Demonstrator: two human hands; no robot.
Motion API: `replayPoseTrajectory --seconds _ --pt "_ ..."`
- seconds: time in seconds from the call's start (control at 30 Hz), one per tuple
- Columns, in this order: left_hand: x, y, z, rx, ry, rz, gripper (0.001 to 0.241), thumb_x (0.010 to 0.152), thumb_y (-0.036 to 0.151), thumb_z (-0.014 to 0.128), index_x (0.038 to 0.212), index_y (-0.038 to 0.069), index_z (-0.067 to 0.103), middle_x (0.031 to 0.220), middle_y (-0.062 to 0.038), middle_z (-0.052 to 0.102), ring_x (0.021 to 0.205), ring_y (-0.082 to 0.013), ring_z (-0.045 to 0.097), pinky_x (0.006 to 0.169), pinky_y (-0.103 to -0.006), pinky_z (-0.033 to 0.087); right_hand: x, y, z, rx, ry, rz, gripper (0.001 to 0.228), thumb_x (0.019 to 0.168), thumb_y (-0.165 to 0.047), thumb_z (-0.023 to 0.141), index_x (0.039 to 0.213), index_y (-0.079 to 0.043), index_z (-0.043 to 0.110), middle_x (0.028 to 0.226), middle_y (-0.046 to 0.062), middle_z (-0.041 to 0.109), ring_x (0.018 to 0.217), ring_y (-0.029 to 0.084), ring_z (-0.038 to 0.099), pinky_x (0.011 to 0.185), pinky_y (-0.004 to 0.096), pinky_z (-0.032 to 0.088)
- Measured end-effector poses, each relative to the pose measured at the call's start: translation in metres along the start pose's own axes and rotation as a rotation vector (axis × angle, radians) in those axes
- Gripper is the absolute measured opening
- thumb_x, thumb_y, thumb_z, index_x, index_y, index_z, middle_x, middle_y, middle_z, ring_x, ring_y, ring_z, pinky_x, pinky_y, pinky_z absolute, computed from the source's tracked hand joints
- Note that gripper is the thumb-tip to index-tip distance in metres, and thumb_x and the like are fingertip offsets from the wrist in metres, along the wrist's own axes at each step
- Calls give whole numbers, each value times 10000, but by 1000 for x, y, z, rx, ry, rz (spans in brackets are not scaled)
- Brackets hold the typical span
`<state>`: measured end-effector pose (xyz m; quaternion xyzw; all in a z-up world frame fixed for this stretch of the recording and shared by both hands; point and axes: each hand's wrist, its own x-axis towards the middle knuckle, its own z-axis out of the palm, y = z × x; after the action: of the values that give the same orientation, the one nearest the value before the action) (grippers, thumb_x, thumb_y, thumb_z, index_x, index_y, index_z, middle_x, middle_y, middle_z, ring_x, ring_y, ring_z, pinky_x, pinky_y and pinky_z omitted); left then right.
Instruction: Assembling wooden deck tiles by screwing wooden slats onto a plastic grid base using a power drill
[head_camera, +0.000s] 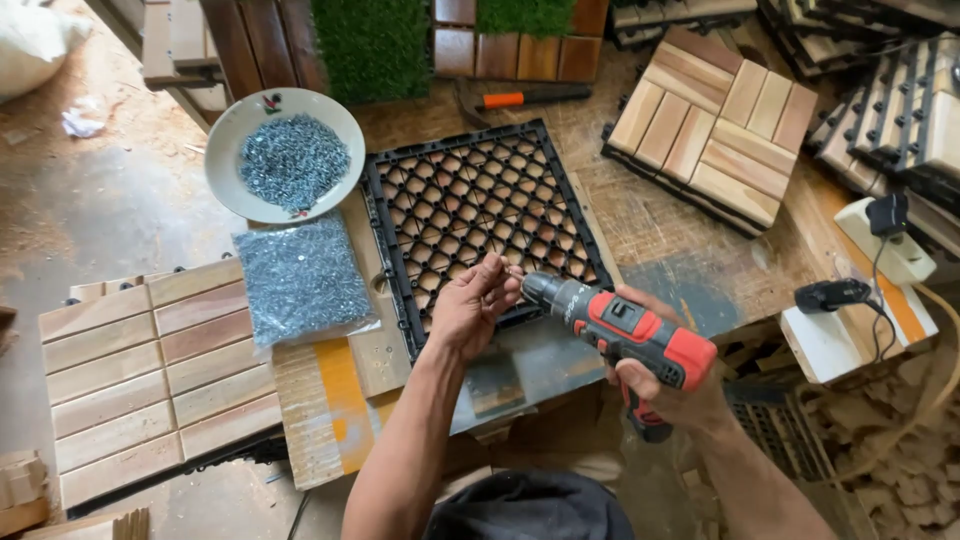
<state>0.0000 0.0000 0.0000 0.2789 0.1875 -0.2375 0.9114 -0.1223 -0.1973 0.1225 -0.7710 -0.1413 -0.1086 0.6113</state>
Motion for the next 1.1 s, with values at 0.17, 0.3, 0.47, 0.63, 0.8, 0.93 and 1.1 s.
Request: replayPoseTrajectory --seconds 0.17,0.3,0.47,0.63,0.8,0.93,1.1 --pt "6 -8 1 -50 -70 -19 213 960 205 750 1032 4 759 944 -206 788 800 -267 789 739 -388 669 -2 -3 -8 -18 36 81 743 780 -157 756 1464 -12 504 621 149 768 505 144 758 476 275 629" --pt "-13 15 2 517 23 162 376 1020 377 646 1152 26 666 805 -219 769 546 -224 740 534 -341 642 21 -19 -27 -137 -65 274 654 790 -139 732 1412 -29 561 542 117 740 445 152 720 407 294 597" --pt "3 3 -36 1705 37 1043 684 886 613 665 1372 144 555 1241 -53 541 1142 -237 438 967 -413 336 56 -60 -31 -221 -68 707 660 809 -151 723 1449 -102 573 616 133 687 492 204 665 421 329 549" --pt "-1 0 -36 2233 -35 854 1135 784 914 492 1596 141 314 1712 -118 129 1587 -317 4 1262 -556 -44 86 -79 -24 -526 -171 1050 507 778 -290 779 1272 -178 794 603 133 714 577 216 649 620 341 546" --pt "-1 0 -38 2231 -36 874 1101 804 901 480 1584 136 351 1711 -130 143 1591 -318 28 1270 -553 -27 101 -83 -13 -577 -259 1149 680 788 -324 743 1460 -285 647 663 142 705 577 247 667 594 377 600" --pt "-2 0 -38 2245 -24 856 1111 786 910 502 1579 147 359 1718 -120 116 1593 -303 12 1272 -544 -35 111 -79 -6 -590 -311 1099 546 782 -348 755 1319 -248 767 618 119 680 559 211 634 569 334 543" --pt "-1 -1 -39 2225 -25 906 1083 800 866 560 1569 120 404 1715 -129 151 1593 -316 50 1278 -558 11 143 -90 13 -714 -442 1237 727 856 -340 683 1552 -425 488 872 145 755 741 236 658 730 387 573"
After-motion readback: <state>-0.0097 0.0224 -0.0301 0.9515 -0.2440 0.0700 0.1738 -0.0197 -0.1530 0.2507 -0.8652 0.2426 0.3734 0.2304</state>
